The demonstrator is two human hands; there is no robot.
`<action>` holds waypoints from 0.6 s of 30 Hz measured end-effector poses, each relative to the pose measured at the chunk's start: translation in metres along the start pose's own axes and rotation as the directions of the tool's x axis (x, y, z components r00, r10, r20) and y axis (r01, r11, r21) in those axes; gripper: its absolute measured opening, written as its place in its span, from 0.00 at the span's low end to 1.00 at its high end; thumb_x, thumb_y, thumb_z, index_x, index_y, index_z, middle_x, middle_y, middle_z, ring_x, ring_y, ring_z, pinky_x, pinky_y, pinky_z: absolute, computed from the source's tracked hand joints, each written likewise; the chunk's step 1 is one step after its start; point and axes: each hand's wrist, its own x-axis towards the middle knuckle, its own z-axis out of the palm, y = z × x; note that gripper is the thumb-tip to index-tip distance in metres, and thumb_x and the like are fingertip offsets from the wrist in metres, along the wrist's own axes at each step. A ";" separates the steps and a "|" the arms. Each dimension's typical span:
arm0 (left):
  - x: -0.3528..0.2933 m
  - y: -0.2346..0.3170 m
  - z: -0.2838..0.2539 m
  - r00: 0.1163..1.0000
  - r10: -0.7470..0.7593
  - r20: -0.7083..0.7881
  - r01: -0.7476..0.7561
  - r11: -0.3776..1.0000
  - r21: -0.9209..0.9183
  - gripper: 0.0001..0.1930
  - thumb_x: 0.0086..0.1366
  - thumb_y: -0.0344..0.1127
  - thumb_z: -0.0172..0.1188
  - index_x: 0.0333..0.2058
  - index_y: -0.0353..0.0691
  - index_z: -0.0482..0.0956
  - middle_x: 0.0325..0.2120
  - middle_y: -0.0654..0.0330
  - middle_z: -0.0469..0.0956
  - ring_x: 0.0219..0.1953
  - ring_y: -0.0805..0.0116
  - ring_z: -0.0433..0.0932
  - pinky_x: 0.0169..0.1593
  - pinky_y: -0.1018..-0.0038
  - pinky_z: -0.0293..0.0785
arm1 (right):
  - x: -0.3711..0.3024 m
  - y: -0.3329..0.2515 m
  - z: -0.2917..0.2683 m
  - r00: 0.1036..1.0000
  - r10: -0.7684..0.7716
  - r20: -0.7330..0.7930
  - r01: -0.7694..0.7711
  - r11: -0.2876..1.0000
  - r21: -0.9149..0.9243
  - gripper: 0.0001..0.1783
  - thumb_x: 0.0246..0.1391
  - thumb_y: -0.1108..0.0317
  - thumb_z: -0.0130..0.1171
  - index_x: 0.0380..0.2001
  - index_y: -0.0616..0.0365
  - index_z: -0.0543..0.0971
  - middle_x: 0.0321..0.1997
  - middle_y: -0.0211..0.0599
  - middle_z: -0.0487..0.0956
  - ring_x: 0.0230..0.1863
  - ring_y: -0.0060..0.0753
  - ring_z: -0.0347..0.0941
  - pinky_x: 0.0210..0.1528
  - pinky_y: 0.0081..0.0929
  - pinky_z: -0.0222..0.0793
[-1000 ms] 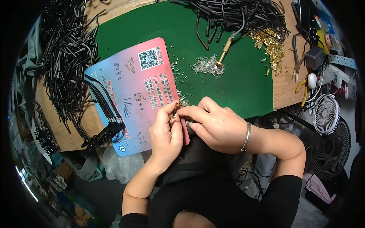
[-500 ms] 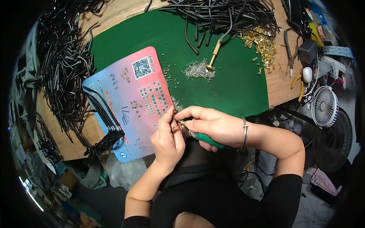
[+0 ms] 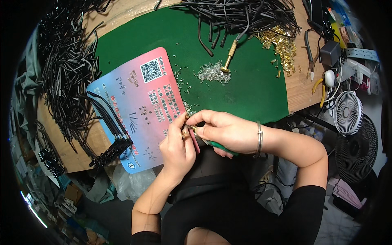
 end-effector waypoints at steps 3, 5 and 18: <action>0.003 0.002 -0.001 0.999 -0.028 0.034 0.028 0.999 -0.015 0.21 0.53 0.17 0.49 0.49 0.30 0.68 0.32 0.49 0.77 0.31 0.58 0.80 0.35 0.72 0.75 | 0.008 0.024 0.002 0.946 -0.308 -0.104 0.255 0.901 -0.351 0.20 0.60 0.64 0.43 0.53 0.59 0.63 0.31 0.39 0.71 0.29 0.32 0.69 0.32 0.28 0.67; 0.002 0.006 -0.003 0.999 -0.018 0.027 0.017 1.000 0.026 0.22 0.53 0.17 0.49 0.49 0.30 0.68 0.32 0.49 0.78 0.32 0.59 0.80 0.35 0.72 0.75 | 0.002 0.027 0.007 0.891 -0.435 -0.129 0.288 0.762 -0.580 0.19 0.59 0.64 0.45 0.53 0.57 0.64 0.35 0.49 0.70 0.43 0.49 0.68 0.48 0.36 0.64; 0.036 -0.030 -0.047 0.988 0.145 0.044 -0.145 0.989 0.003 0.15 0.50 0.17 0.55 0.36 0.39 0.80 0.30 0.53 0.80 0.28 0.62 0.80 0.30 0.76 0.76 | -0.002 0.023 -0.017 0.750 -0.643 -0.154 0.214 0.456 -0.864 0.19 0.54 0.65 0.52 0.47 0.59 0.66 0.38 0.46 0.68 0.34 0.49 0.73 0.36 0.38 0.72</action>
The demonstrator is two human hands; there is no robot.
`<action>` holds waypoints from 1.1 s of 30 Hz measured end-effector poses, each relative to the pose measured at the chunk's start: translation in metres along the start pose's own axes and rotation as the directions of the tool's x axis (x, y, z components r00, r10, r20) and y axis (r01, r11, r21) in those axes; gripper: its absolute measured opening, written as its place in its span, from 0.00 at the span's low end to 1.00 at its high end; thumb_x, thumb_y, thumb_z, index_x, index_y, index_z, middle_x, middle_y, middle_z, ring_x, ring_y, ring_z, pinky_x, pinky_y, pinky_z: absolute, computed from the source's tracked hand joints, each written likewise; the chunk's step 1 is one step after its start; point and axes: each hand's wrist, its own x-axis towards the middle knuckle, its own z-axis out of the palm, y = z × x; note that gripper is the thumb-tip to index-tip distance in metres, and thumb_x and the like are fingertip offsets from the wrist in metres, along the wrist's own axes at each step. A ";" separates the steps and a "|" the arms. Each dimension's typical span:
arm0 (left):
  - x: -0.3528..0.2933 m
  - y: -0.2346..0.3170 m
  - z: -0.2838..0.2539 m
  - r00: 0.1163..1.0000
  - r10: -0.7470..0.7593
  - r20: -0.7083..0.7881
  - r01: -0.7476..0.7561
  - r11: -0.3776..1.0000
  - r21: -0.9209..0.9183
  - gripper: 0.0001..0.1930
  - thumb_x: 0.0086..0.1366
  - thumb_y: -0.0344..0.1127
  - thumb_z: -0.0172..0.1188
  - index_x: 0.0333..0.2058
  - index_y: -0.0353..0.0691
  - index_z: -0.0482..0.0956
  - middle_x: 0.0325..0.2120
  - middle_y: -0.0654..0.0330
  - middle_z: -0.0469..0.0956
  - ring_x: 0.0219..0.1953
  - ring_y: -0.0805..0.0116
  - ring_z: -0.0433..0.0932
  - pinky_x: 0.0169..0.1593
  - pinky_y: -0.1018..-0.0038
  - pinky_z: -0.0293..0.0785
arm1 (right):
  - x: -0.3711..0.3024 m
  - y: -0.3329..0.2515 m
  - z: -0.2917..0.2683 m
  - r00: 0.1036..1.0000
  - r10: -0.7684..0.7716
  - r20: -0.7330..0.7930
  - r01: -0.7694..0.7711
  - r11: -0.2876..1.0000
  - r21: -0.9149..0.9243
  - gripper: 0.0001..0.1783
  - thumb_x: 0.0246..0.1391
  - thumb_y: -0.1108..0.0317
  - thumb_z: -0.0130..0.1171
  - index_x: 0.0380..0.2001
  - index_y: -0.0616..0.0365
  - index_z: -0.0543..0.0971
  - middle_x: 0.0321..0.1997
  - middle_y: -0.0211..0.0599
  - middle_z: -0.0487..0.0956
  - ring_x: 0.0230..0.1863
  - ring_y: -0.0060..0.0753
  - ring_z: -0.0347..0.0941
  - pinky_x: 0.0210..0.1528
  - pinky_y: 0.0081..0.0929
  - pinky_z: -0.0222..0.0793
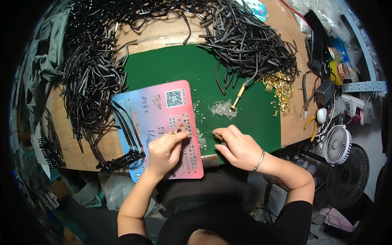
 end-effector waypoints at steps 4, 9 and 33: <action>-0.016 0.007 -0.013 0.885 -0.447 0.133 0.412 0.617 -0.670 0.13 0.61 0.25 0.53 0.45 0.28 0.72 0.38 0.51 0.78 0.35 0.67 0.79 0.38 0.74 0.76 | 0.019 0.000 -0.015 0.998 -0.018 0.063 0.011 0.994 0.110 0.13 0.54 0.65 0.50 0.40 0.61 0.68 0.37 0.49 0.73 0.36 0.49 0.73 0.38 0.39 0.70; -0.033 0.012 -0.020 0.868 -0.205 0.453 0.489 0.189 -0.852 0.29 0.62 0.29 0.43 0.61 0.29 0.49 0.60 0.45 0.57 0.60 0.55 0.61 0.59 0.63 0.60 | 0.120 -0.017 -0.047 0.999 -0.008 -0.037 0.001 0.981 -0.194 0.13 0.51 0.64 0.52 0.33 0.65 0.72 0.27 0.50 0.77 0.29 0.46 0.75 0.33 0.35 0.71; -0.023 0.020 0.009 0.982 -0.142 -0.124 0.158 0.979 0.128 0.04 0.55 0.24 0.56 0.31 0.34 0.73 0.26 0.53 0.74 0.26 0.54 0.74 0.28 0.67 0.71 | 0.151 -0.009 -0.058 0.964 -0.001 -0.264 -0.140 0.845 -0.516 0.11 0.47 0.69 0.49 0.31 0.66 0.73 0.34 0.55 0.76 0.32 0.54 0.75 0.36 0.42 0.73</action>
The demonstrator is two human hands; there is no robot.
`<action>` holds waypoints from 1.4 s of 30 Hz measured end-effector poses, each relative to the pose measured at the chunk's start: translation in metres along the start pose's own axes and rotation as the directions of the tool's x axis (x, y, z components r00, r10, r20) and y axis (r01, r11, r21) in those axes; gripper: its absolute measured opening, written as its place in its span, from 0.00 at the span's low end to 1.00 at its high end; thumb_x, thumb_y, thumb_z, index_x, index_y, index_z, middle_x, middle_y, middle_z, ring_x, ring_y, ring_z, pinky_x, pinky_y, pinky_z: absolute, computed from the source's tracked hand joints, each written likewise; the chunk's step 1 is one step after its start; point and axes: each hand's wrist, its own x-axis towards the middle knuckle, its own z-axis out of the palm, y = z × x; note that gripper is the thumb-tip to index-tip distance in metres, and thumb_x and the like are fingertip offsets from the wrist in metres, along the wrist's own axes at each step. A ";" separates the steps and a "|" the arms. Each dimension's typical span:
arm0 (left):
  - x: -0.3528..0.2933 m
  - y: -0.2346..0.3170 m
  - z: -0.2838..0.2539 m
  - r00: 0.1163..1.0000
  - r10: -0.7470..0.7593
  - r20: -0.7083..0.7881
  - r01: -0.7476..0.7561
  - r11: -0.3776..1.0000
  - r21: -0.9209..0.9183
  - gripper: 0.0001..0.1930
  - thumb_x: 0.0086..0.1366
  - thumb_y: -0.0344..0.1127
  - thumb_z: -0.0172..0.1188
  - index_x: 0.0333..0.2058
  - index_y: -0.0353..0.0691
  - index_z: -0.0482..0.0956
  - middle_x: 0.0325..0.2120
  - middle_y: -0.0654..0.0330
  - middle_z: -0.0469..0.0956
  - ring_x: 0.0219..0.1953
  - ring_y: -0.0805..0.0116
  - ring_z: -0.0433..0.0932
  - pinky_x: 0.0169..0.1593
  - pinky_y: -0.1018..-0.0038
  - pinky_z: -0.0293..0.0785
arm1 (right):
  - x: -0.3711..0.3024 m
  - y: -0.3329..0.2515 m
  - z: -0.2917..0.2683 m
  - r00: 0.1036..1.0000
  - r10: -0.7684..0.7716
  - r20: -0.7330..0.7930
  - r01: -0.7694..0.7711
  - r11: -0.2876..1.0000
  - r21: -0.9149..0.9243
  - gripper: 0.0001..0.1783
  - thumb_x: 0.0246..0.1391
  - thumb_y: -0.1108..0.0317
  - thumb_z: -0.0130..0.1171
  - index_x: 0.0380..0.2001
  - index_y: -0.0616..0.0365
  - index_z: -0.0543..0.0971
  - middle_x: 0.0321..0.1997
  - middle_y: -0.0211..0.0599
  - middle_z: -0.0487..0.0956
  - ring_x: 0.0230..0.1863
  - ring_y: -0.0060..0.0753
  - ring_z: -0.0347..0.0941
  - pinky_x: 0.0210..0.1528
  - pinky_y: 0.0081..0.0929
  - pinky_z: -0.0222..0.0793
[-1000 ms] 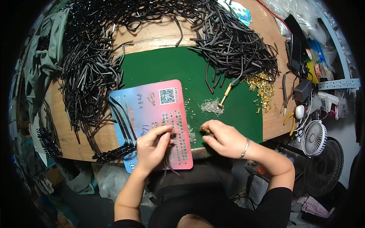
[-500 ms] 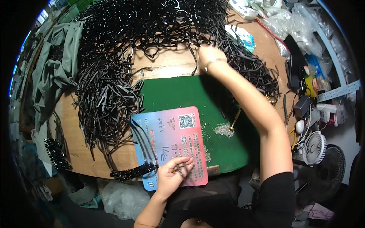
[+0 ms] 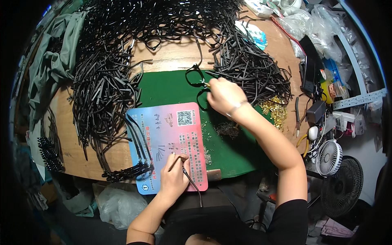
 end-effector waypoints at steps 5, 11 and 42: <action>-0.005 -0.002 0.005 0.999 -0.012 -0.052 0.006 0.992 -0.124 0.05 0.56 0.24 0.57 0.32 0.33 0.74 0.26 0.54 0.75 0.25 0.60 0.75 0.28 0.72 0.72 | 0.013 0.008 0.001 0.984 0.141 0.108 -0.146 0.988 0.044 0.10 0.46 0.70 0.49 0.29 0.68 0.73 0.32 0.59 0.77 0.35 0.54 0.76 0.39 0.41 0.72; -0.012 -0.006 -0.006 0.844 -0.534 0.043 0.460 0.682 -0.569 0.07 0.61 0.28 0.56 0.38 0.34 0.72 0.23 0.61 0.76 0.19 0.80 0.72 0.22 0.84 0.68 | -0.112 -0.026 -0.022 0.957 -0.272 0.100 0.222 0.909 0.352 0.07 0.43 0.70 0.54 0.26 0.60 0.70 0.20 0.46 0.73 0.23 0.48 0.73 0.26 0.37 0.70; 0.003 0.002 0.014 0.999 0.039 -0.007 -0.039 0.999 -0.007 0.20 0.42 0.12 0.49 0.35 0.37 0.73 0.25 0.57 0.73 0.24 0.60 0.76 0.29 0.72 0.73 | -0.174 -0.017 0.022 0.970 -0.219 0.110 0.195 0.962 0.192 0.30 0.46 0.57 0.60 0.53 0.53 0.66 0.32 0.40 0.67 0.21 0.35 0.73 0.21 0.29 0.71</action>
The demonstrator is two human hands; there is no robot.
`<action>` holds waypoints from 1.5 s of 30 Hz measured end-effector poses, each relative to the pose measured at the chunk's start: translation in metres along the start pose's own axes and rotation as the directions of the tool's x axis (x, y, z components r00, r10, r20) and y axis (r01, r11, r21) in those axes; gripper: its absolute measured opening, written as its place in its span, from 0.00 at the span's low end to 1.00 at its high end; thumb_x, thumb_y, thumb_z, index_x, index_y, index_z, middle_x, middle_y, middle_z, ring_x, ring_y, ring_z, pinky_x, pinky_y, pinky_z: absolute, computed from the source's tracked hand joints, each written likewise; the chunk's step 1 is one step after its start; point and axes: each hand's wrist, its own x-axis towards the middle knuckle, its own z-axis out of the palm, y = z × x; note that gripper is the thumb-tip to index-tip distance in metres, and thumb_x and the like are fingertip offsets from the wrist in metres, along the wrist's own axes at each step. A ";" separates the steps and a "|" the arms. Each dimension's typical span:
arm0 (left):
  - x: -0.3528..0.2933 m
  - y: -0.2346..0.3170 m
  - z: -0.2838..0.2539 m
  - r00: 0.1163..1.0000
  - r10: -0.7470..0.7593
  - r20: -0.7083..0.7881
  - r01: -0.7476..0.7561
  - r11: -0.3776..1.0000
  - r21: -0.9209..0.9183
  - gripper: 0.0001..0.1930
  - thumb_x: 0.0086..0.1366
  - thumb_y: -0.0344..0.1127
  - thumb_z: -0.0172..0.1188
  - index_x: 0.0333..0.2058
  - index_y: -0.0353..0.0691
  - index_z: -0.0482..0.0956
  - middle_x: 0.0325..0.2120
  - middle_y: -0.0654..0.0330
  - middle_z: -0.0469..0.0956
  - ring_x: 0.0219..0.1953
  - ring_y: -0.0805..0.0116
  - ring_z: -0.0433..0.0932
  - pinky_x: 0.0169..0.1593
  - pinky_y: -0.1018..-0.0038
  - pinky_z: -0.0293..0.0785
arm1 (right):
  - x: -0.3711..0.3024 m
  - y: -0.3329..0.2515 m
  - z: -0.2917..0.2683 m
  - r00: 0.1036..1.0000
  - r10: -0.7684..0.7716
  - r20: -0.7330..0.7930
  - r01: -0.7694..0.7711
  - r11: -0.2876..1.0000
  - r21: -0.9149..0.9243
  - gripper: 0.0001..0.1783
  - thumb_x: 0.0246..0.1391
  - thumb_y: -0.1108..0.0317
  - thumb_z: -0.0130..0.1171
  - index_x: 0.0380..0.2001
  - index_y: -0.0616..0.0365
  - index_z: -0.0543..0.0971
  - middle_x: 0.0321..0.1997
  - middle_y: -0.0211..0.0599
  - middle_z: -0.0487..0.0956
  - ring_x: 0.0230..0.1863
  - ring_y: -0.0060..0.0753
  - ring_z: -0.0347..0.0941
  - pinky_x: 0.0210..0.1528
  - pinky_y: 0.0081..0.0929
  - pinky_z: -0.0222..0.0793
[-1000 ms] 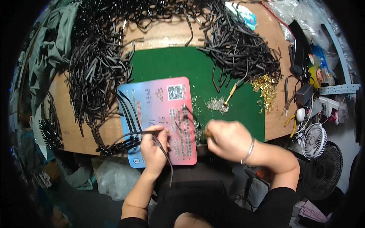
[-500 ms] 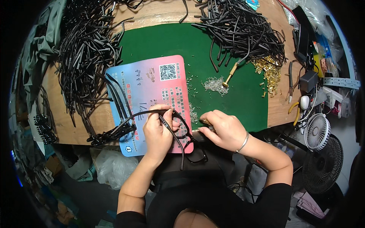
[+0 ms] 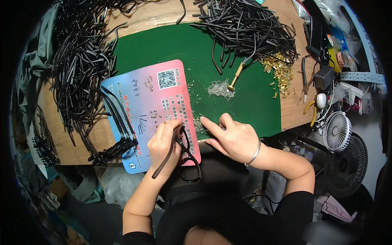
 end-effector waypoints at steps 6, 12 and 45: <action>0.004 -0.004 0.002 0.998 -0.063 0.007 0.063 0.990 -0.125 0.05 0.60 0.22 0.55 0.35 0.33 0.74 0.24 0.58 0.74 0.18 0.74 0.73 0.24 0.79 0.70 | -0.009 0.017 -0.019 0.987 0.134 0.085 -0.153 0.941 0.303 0.21 0.50 0.66 0.55 0.46 0.58 0.64 0.37 0.48 0.65 0.29 0.49 0.73 0.33 0.40 0.72; -0.008 0.003 0.007 0.995 -0.086 -0.042 0.080 0.987 -0.140 0.08 0.54 0.16 0.53 0.33 0.32 0.73 0.21 0.56 0.72 0.19 0.68 0.73 0.24 0.75 0.70 | -0.004 0.011 -0.014 1.000 0.002 0.013 -0.004 0.986 0.166 0.21 0.47 0.68 0.57 0.47 0.52 0.69 0.34 0.41 0.66 0.27 0.41 0.73 0.27 0.33 0.72; -0.005 0.005 0.006 0.991 -0.131 0.022 0.133 0.976 -0.171 0.06 0.58 0.20 0.55 0.35 0.33 0.74 0.24 0.57 0.73 0.19 0.72 0.74 0.24 0.78 0.71 | -0.003 0.004 0.014 0.979 -0.014 -0.203 -0.006 0.995 -0.097 0.25 0.38 0.67 0.59 0.46 0.53 0.74 0.29 0.35 0.66 0.19 0.28 0.66 0.20 0.23 0.67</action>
